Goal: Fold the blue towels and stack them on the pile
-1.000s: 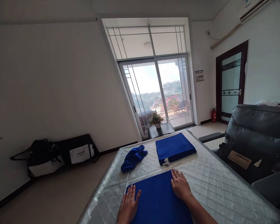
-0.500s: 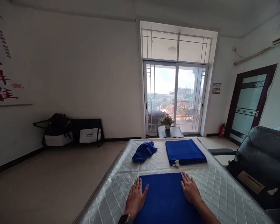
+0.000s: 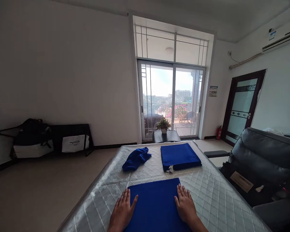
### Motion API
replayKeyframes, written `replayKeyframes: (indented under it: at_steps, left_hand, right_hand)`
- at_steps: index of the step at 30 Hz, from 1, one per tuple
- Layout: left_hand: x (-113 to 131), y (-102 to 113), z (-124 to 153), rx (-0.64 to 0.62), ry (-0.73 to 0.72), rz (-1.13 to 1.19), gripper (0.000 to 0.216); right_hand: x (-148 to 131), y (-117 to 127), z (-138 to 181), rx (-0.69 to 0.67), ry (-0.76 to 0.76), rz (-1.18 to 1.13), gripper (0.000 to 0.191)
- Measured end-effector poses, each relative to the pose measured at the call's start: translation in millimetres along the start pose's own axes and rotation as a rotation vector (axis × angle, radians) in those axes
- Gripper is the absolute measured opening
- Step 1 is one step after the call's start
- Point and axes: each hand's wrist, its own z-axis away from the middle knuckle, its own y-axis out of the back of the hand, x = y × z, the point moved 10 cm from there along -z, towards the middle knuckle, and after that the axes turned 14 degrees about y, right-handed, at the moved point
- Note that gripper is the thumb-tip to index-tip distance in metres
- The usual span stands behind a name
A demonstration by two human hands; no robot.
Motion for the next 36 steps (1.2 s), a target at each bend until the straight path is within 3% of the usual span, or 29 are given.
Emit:
replayKeyframes:
  at_steps: [3,5,8,13,16,18,20,30,33,36]
  left_hand:
    - [1,0,-2,0.038,0.023,-0.017,0.069]
    - [27,-3,3,0.015,-0.042,-0.008,0.066]
    - [97,-11,22,-0.091,-0.14,0.042,0.067]
    - [239,-16,69,-0.207,-0.422,0.168,0.062]
    - [268,-23,84,-0.245,-0.482,0.185,0.061]
    - [258,-26,84,-0.237,-0.458,0.173,0.061]
    - [231,-26,80,-0.213,-0.411,0.144,0.061]
    - [26,-16,40,-0.166,-0.081,-0.027,0.065]
    - [-3,-10,39,-0.117,-0.056,-0.013,0.067]
    - [-8,-6,40,-0.109,-0.046,0.016,0.072]
  right_hand:
    - [0,2,-1,0.017,0.008,-0.026,0.064]
    - [1,1,-1,0.026,0.01,-0.041,0.064]
    - [3,-2,-2,0.037,0.015,-0.058,0.063]
    - [8,-11,-4,0.024,0.084,-0.075,0.06]
    - [7,-14,-5,-0.001,0.134,-0.074,0.061]
    - [7,-12,-4,0.004,0.122,-0.064,0.06]
    - [6,-7,-3,0.018,0.086,-0.053,0.061]
    - [4,-2,-3,0.018,0.052,-0.021,0.065]
    - [5,-3,-2,0.008,0.044,-0.001,0.066]
    - [4,-3,-2,-0.007,0.034,0.017,0.066]
